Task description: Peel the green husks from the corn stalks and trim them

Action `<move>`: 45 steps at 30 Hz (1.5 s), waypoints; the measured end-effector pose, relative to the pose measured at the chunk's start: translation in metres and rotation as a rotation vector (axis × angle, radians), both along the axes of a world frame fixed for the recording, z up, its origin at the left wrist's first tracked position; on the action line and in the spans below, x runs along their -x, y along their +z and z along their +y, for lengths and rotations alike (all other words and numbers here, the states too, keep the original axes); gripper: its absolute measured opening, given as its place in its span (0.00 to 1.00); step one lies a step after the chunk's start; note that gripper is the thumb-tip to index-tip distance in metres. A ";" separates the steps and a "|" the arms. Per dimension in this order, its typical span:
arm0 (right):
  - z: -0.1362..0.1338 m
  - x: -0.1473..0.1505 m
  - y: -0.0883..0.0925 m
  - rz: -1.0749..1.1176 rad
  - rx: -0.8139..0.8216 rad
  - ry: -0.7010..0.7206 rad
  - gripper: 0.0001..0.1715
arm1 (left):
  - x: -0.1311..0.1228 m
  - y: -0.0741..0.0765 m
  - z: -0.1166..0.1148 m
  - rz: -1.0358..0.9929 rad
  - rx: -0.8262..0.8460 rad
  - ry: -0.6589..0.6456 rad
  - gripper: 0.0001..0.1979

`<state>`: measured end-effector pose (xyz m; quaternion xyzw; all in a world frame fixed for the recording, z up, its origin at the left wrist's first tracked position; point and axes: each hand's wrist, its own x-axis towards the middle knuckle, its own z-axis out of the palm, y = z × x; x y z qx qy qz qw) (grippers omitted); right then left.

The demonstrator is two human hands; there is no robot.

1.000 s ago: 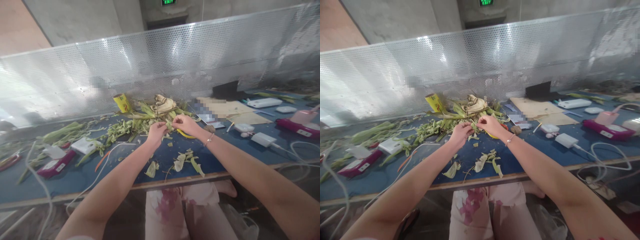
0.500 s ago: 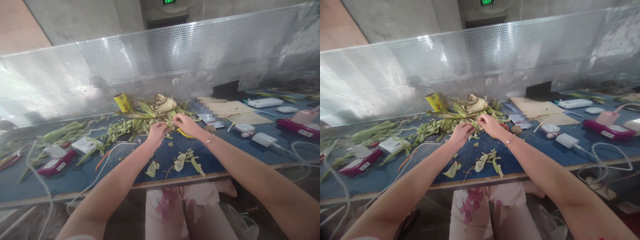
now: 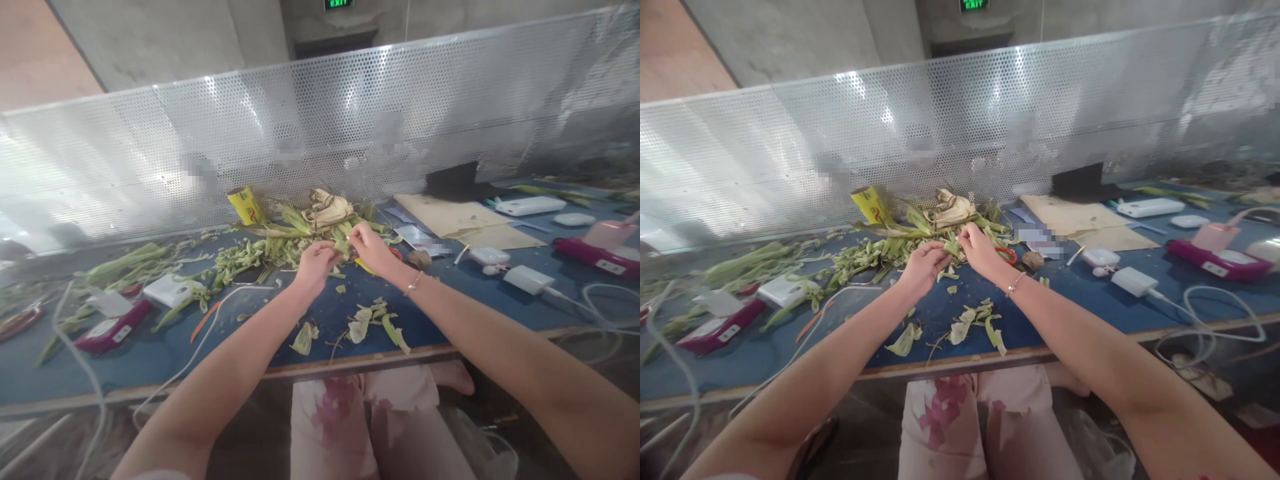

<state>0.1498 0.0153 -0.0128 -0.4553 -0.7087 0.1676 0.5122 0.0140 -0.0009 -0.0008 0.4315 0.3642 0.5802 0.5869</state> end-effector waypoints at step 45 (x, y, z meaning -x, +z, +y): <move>-0.007 -0.012 0.011 0.057 -0.204 -0.155 0.05 | 0.009 0.007 0.001 0.055 -0.109 -0.031 0.08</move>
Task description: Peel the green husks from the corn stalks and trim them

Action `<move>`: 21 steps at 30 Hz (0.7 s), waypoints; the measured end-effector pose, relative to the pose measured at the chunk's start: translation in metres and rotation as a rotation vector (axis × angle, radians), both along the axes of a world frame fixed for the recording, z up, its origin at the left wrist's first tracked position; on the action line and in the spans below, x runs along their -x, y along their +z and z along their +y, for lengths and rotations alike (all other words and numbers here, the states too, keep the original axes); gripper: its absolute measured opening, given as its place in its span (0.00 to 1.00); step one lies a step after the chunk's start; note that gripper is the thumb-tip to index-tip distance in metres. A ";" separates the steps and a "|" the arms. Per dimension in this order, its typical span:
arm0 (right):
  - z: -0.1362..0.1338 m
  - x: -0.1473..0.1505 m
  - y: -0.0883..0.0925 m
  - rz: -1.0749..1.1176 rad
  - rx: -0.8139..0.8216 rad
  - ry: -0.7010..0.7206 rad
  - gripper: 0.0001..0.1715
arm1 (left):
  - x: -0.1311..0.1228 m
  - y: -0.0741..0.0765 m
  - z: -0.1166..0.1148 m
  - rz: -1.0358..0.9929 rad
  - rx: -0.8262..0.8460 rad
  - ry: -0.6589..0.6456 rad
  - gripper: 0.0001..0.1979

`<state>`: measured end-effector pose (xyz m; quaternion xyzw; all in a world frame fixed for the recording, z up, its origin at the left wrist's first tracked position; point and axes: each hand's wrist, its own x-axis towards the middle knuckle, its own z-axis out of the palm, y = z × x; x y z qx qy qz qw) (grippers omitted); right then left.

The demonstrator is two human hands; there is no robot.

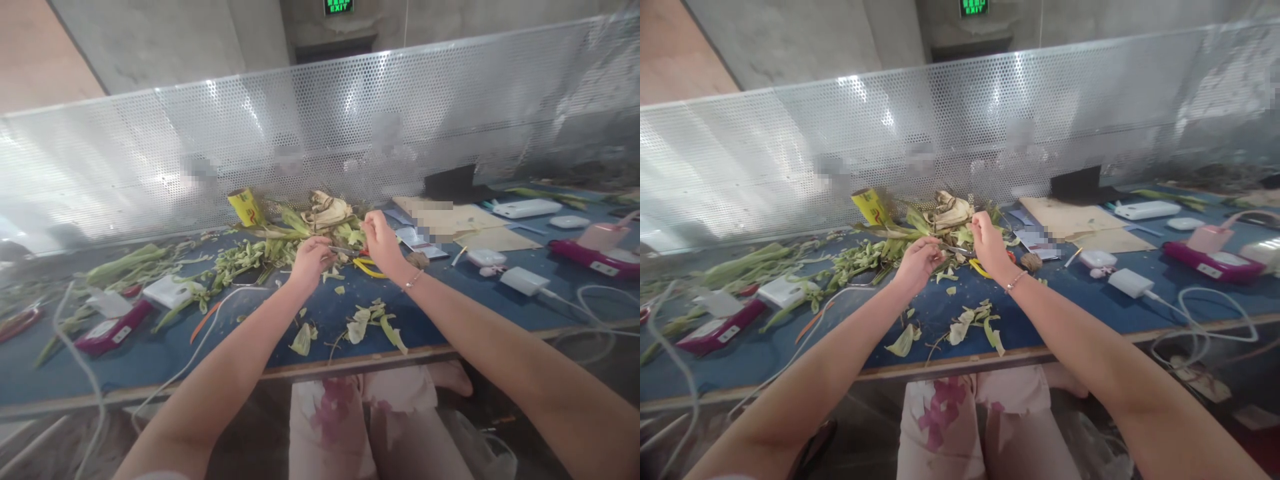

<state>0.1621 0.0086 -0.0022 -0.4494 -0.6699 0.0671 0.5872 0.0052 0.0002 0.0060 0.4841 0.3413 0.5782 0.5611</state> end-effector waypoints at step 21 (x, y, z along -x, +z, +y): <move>-0.006 0.014 -0.005 -0.086 -0.090 -0.001 0.06 | -0.006 -0.010 -0.012 0.237 -0.034 -0.292 0.11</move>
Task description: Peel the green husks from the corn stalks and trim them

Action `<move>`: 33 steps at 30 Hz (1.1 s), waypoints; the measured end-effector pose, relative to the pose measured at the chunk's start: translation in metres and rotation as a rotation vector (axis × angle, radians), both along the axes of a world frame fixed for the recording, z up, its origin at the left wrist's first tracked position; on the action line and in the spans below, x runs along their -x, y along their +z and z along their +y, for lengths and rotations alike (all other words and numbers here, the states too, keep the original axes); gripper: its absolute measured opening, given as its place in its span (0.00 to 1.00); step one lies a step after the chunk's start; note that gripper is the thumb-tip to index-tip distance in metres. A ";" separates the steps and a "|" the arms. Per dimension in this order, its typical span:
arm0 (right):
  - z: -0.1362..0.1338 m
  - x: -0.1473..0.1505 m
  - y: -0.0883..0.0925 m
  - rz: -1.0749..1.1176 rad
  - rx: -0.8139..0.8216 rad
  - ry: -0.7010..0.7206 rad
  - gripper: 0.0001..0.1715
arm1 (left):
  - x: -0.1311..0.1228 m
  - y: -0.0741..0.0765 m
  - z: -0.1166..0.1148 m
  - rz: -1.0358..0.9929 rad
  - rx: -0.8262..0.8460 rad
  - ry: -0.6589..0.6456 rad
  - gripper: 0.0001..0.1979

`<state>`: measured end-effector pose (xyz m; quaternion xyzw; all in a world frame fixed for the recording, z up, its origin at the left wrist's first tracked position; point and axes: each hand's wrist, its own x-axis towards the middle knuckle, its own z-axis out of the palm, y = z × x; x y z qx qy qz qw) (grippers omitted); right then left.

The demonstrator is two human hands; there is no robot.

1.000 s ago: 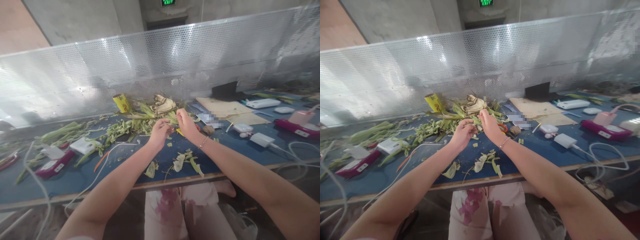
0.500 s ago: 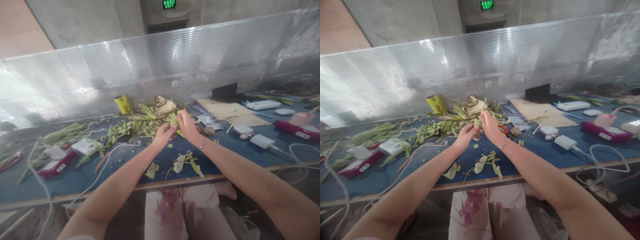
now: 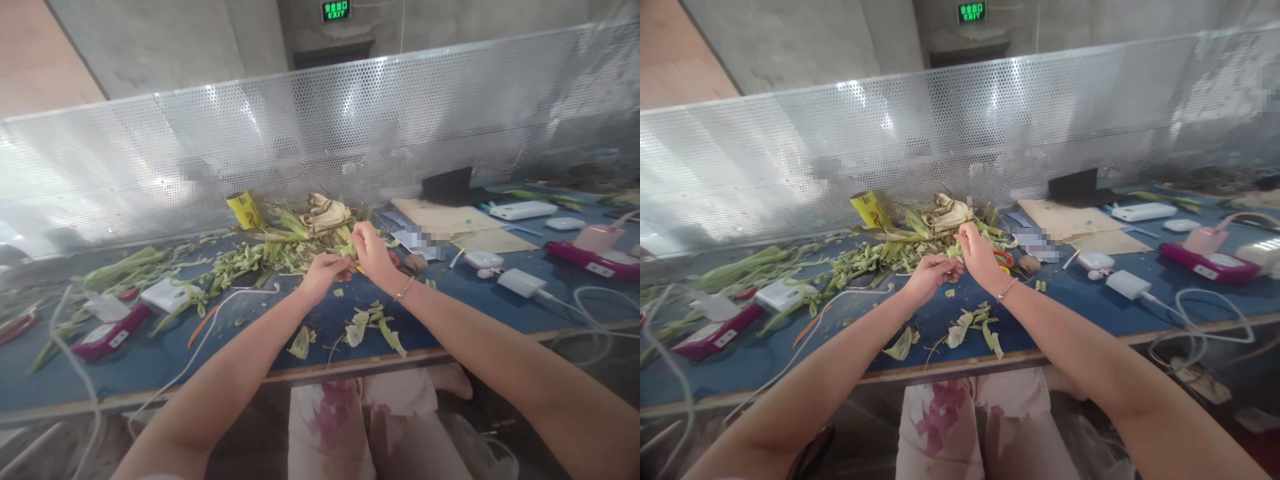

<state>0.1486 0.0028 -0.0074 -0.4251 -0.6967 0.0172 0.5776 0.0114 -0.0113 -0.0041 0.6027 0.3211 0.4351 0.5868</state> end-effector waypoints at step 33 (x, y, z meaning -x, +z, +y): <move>-0.009 0.025 -0.007 0.052 -0.012 0.046 0.07 | -0.009 -0.006 0.007 -0.194 -0.208 0.495 0.16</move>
